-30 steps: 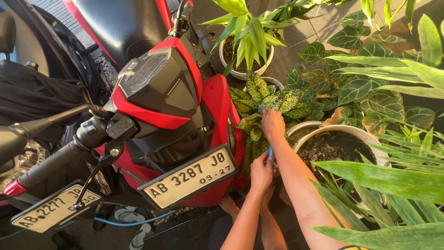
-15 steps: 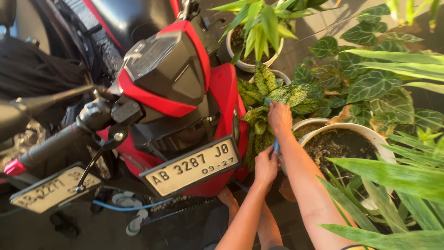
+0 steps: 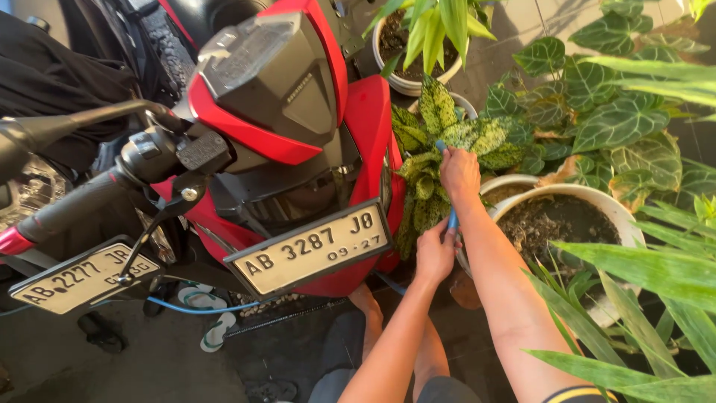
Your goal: Watering several potted plants in a garden using a blue hose.
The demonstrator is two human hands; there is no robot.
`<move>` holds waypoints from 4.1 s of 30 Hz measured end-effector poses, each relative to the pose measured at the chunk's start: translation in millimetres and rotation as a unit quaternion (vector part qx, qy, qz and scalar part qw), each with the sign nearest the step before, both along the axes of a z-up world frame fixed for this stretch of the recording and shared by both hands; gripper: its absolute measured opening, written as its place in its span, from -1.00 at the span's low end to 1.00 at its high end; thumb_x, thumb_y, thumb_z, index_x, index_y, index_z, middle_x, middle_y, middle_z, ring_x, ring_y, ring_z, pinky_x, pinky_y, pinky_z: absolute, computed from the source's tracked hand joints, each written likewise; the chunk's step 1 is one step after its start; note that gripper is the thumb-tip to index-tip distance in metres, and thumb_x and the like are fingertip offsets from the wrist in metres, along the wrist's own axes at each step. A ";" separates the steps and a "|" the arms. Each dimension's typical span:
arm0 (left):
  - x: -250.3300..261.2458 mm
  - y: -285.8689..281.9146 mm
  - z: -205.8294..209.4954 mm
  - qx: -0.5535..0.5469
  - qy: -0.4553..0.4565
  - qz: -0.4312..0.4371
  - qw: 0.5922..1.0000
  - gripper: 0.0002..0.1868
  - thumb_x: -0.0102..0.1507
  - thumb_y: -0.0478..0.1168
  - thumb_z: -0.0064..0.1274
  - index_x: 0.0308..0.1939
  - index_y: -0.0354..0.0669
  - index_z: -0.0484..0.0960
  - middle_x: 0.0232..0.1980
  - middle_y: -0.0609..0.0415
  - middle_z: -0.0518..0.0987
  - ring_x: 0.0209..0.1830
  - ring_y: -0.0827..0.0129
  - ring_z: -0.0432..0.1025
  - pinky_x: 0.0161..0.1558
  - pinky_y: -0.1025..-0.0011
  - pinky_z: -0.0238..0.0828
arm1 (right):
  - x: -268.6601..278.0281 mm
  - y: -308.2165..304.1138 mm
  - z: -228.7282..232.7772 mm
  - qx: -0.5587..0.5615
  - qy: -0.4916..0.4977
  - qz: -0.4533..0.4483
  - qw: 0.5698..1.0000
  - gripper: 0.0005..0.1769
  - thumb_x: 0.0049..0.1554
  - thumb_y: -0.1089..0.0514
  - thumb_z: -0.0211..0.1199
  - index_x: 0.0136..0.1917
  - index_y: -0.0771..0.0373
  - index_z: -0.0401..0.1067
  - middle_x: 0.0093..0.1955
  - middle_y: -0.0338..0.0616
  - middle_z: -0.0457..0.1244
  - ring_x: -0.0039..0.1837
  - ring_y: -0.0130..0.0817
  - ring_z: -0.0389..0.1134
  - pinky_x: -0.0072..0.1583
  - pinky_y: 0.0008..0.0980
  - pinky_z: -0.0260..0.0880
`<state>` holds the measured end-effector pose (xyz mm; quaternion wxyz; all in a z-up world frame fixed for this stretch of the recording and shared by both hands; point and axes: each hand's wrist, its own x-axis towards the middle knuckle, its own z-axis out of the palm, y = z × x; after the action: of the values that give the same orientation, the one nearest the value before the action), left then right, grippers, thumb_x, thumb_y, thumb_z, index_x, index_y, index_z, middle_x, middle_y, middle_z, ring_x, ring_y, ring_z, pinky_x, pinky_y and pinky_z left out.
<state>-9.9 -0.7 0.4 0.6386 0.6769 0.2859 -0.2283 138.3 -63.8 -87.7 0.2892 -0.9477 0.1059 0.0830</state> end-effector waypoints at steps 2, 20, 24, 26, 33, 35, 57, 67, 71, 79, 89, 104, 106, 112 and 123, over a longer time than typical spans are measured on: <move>-2.0 -1.3 -0.7 0.002 -0.009 -0.001 1.000 -0.63 0.39 -0.26 -0.13 0.24 -0.19 0.61 -0.36 0.10 0.65 -0.47 0.49 0.50 -0.32 0.39 0.47 | -1.4 -1.4 -1.0 -0.007 -0.002 0.000 1.000 -0.71 0.27 0.05 0.17 0.12 0.21 0.61 -0.11 0.27 0.38 -0.04 0.24 0.42 0.01 0.07 0.43; -12.4 -7.3 -6.1 0.005 -0.033 -0.002 0.999 -0.57 0.38 -0.27 -0.13 0.33 -0.18 0.54 -0.42 0.09 0.62 -0.50 0.52 0.47 -0.31 0.42 0.48 | -8.8 -6.5 4.8 -0.003 -0.011 0.007 1.000 -0.70 0.28 0.06 0.16 0.14 0.22 0.60 -0.18 0.25 0.38 -0.10 0.21 0.44 -0.02 0.06 0.45; -13.2 -5.8 0.2 0.005 -0.018 0.001 1.000 -0.57 0.38 -0.26 -0.14 0.33 -0.16 0.55 -0.40 0.10 0.64 -0.50 0.54 0.48 -0.31 0.43 0.49 | -10.6 -4.2 9.7 0.001 0.009 0.003 1.000 -0.70 0.29 0.07 0.14 0.17 0.21 0.58 -0.18 0.23 0.38 -0.13 0.17 0.45 -0.05 0.05 0.46; -15.5 -6.0 -1.9 0.006 -0.017 -0.003 1.000 -0.58 0.39 -0.26 -0.14 0.32 -0.17 0.56 -0.40 0.10 0.63 -0.50 0.53 0.47 -0.31 0.43 0.49 | -11.4 -2.4 16.3 0.007 0.026 0.001 1.000 -0.70 0.31 0.08 0.13 0.18 0.21 0.58 -0.19 0.22 0.39 -0.14 0.16 0.46 -0.05 0.05 0.46; -15.9 -4.8 2.4 -0.004 -0.032 0.005 0.999 -0.58 0.38 -0.28 -0.16 0.31 -0.17 0.55 -0.31 0.17 0.66 -0.47 0.56 0.48 -0.30 0.43 0.51 | -13.9 -2.5 13.5 0.008 0.007 0.004 1.000 -0.71 0.29 0.08 0.14 0.14 0.20 0.60 -0.19 0.24 0.39 -0.14 0.17 0.45 -0.05 0.05 0.46; -14.5 -2.6 7.0 0.003 -0.023 -0.004 1.000 -0.58 0.38 -0.28 -0.15 0.31 -0.16 0.56 -0.34 0.13 0.65 -0.48 0.54 0.48 -0.30 0.44 0.50 | -13.5 -1.7 16.7 0.009 0.013 0.002 1.000 -0.72 0.30 0.08 0.14 0.14 0.19 0.60 -0.19 0.24 0.39 -0.14 0.17 0.45 -0.04 0.05 0.46; 117.7 -25.4 1.2 0.058 -0.091 -0.045 0.993 -0.59 0.38 -0.25 -0.13 0.30 -0.15 0.57 -0.37 0.01 0.66 -0.50 0.34 0.51 -0.34 0.27 0.44 | 126.9 -43.8 22.7 0.089 -0.089 -0.039 0.991 -0.63 0.29 0.09 0.08 0.29 0.21 0.50 -0.14 0.21 0.38 -0.06 0.11 0.44 0.06 -0.04 0.41; 126.0 -32.5 -24.3 0.067 -0.126 -0.038 0.989 -0.62 0.39 -0.26 -0.10 0.26 -0.22 0.60 -0.39 -0.03 0.65 -0.45 0.36 0.55 -0.31 0.28 0.46 | 140.2 -49.2 9.6 0.082 -0.098 -0.039 0.991 -0.64 0.29 0.12 0.08 0.28 0.21 0.51 -0.11 0.22 0.38 -0.05 0.12 0.43 0.05 -0.02 0.39; 132.3 -30.5 -14.4 0.056 -0.101 -0.036 0.993 -0.61 0.39 -0.26 -0.12 0.28 -0.18 0.58 -0.38 -0.01 0.65 -0.43 0.40 0.56 -0.34 0.30 0.47 | 144.2 -49.5 10.7 0.087 -0.087 -0.048 0.991 -0.64 0.30 0.12 0.07 0.29 0.20 0.51 -0.11 0.23 0.38 -0.06 0.12 0.43 0.05 -0.02 0.38; 139.5 -28.4 -10.6 0.059 -0.099 -0.031 0.993 -0.59 0.38 -0.26 -0.13 0.30 -0.19 0.56 -0.26 -0.01 0.67 -0.41 0.36 0.56 -0.32 0.28 0.48 | 153.8 -46.1 6.1 0.096 -0.066 -0.055 0.992 -0.63 0.30 0.12 0.07 0.31 0.18 0.50 -0.17 0.21 0.37 -0.11 0.09 0.44 0.01 -0.03 0.38; 116.8 -20.5 -45.6 0.040 -0.082 -0.049 0.995 -0.63 0.43 -0.07 -0.10 -0.01 -0.30 0.66 -0.33 0.04 0.69 -0.41 0.33 0.56 -0.27 0.29 0.49 | 184.3 -50.8 -18.1 0.096 0.039 -0.110 0.988 -0.63 0.32 0.13 0.05 0.33 0.18 0.48 -0.21 0.06 0.42 -0.35 -0.28 0.32 -0.29 -0.20 0.28; 68.3 -4.6 0.8 0.127 -0.159 -0.035 0.978 -0.52 0.42 -0.27 -0.17 0.44 -0.23 0.34 -0.11 -0.17 0.58 -0.19 -0.02 0.51 -0.15 0.10 0.41 | 218.8 -45.4 -64.6 0.220 0.048 -0.135 0.965 -0.64 0.31 0.12 0.09 0.30 0.29 0.45 -0.24 -0.11 0.40 -0.36 -0.49 0.33 -0.28 -0.42 0.43; 85.9 -5.1 5.0 0.136 -0.133 -0.031 0.981 -0.47 0.42 -0.29 -0.19 0.51 -0.19 0.30 -0.18 -0.16 0.58 -0.23 0.00 0.51 -0.18 0.10 0.40 | 219.1 -49.7 -79.6 0.280 0.052 -0.120 0.951 -0.64 0.33 0.12 0.07 0.28 0.34 0.45 -0.20 -0.12 0.41 -0.36 -0.52 0.30 -0.27 -0.45 0.42; 141.2 -8.2 -28.0 0.167 -0.129 -0.008 0.977 -0.47 0.41 -0.34 -0.17 0.49 -0.25 0.27 -0.24 -0.13 0.60 -0.36 0.09 0.54 -0.32 0.13 0.46 | 211.2 -47.9 -81.1 0.454 0.145 -0.117 0.871 -0.71 0.25 0.29 0.18 0.22 0.47 0.40 -0.12 0.01 0.35 -0.25 -0.43 0.35 -0.19 -0.44 0.48; 179.2 -24.7 -98.2 0.208 -0.158 0.074 0.962 -0.51 0.30 -0.28 0.06 0.32 -0.33 0.50 -0.25 -0.31 0.63 -0.29 -0.14 0.57 -0.22 0.04 0.50 | 172.7 -39.5 -99.8 0.438 0.094 -0.146 0.882 -0.67 0.20 0.41 0.12 0.23 0.59 0.40 -0.15 0.03 0.37 -0.26 -0.35 0.40 -0.20 -0.39 0.49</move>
<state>169.3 -25.4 -97.9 0.5356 0.7994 0.2721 -0.0064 311.0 -103.2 -187.6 0.6724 -0.6861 0.2227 0.1661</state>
